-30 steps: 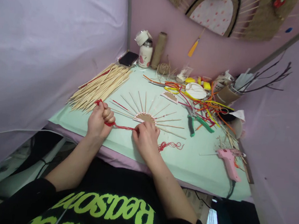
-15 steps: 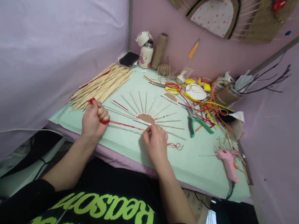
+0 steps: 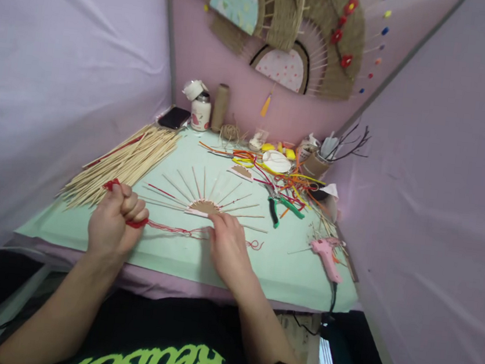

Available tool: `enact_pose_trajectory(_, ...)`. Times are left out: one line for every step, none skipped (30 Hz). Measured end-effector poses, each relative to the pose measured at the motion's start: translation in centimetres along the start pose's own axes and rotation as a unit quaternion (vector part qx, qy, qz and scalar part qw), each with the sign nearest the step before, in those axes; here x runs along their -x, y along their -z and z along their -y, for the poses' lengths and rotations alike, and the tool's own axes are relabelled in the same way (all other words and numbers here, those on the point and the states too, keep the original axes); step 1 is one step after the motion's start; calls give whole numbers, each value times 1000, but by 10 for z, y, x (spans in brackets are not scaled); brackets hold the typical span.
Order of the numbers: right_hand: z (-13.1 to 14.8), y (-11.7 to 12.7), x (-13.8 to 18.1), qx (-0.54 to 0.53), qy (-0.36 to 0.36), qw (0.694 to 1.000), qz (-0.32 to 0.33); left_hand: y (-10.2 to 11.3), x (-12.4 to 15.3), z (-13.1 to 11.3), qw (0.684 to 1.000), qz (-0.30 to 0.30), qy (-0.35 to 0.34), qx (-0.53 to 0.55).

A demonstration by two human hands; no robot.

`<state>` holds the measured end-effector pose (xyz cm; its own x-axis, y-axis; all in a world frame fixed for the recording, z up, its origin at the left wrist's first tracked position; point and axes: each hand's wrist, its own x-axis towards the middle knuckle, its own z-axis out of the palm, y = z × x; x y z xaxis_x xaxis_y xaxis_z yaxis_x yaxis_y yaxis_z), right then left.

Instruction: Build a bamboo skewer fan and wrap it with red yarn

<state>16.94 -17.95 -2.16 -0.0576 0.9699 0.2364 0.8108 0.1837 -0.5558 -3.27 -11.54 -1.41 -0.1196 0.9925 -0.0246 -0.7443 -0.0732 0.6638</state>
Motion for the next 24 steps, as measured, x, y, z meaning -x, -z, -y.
enact_pose_trajectory(6, -2, -2, -41, 29, 999, 3, -7, 4, -2, 1000, 10, 2, -2)
enact_pose_trajectory(12, -5, -4, -88, 58, 994, 11, -15, 9, -3, 1000, 23, 2, -4)
enact_pose_trajectory(19, -8, -6, -134, 82, 987, 25, -22, 12, -5, 999, 38, 3, -5)
enact_pose_trajectory(24, -11, -8, -177, 96, 979, 45, -29, 16, -6, 999, 51, 5, -4)
enact_pose_trajectory(29, -14, -9, -212, 98, 970, 68, -34, 18, -8, 998, 63, 6, -2)
enact_pose_trajectory(33, -17, -10, -238, 93, 963, 92, -39, 19, -10, 997, 72, 7, 1)
enact_pose_trajectory(35, -19, -10, -253, 82, 958, 109, -42, 19, -12, 997, 79, 6, 3)
enact_pose_trajectory(36, -21, -10, -259, 69, 957, 115, -44, 17, -15, 997, 82, 4, 6)
enact_pose_trajectory(34, -21, -9, -258, 58, 958, 107, -44, 15, -19, 997, 82, -1, 9)
enact_pose_trajectory(31, -21, -7, -253, 48, 962, 93, -43, 11, -23, 997, 79, -7, 12)
enact_pose_trajectory(26, -19, -6, -246, 41, 965, 75, -42, 8, -27, 997, 75, -13, 15)
enact_pose_trajectory(20, -15, -3, -239, 36, 968, 61, -40, 3, -32, 997, 71, -20, 19)
enact_pose_trajectory(14, -11, -1, -232, 28, 971, 55, -38, -1, -36, 997, 67, -27, 23)
enact_pose_trajectory(7, -6, 2, -221, 20, 973, 58, -36, -4, -41, 997, 65, -34, 26)
enact_pose_trajectory(0, 1, 5, -207, 11, 976, 67, -34, -7, -45, 997, 64, -39, 30)
enact_pose_trajectory(-7, 8, 8, -189, 1, 979, 81, -32, -10, -48, 996, 64, -42, 34)
enact_pose_trajectory(-14, 16, 12, -169, -8, 981, 98, -31, -12, -51, 996, 65, -46, 37)
enact_pose_trajectory(-21, 25, 16, -151, -14, 982, 114, -30, -14, -54, 996, 66, -50, 40)
enact_pose_trajectory(-29, 34, 20, -135, -14, 982, 130, -29, -16, -56, 995, 67, -54, 42)
enact_pose_trajectory(-36, 44, 24, -119, -8, 983, 142, -28, -18, -58, 995, 66, -59, 43)
enact_pose_trajectory(-45, 55, 28, -104, 1, 983, 151, -26, -19, -60, 995, 65, -64, 42)
enact_pose_trajectory(-55, 65, 32, -86, 12, 984, 155, -25, -21, -61, 995, 60, -71, 40)
enact_pose_trajectory(-65, 75, 34, -66, 17, 986, 149, -22, -22, -62, 995, 54, -75, 37)
enact_pose_trajectory(-77, 85, 35, -48, 10, 990, 136, -20, -23, -63, 995, 46, -76, 34)
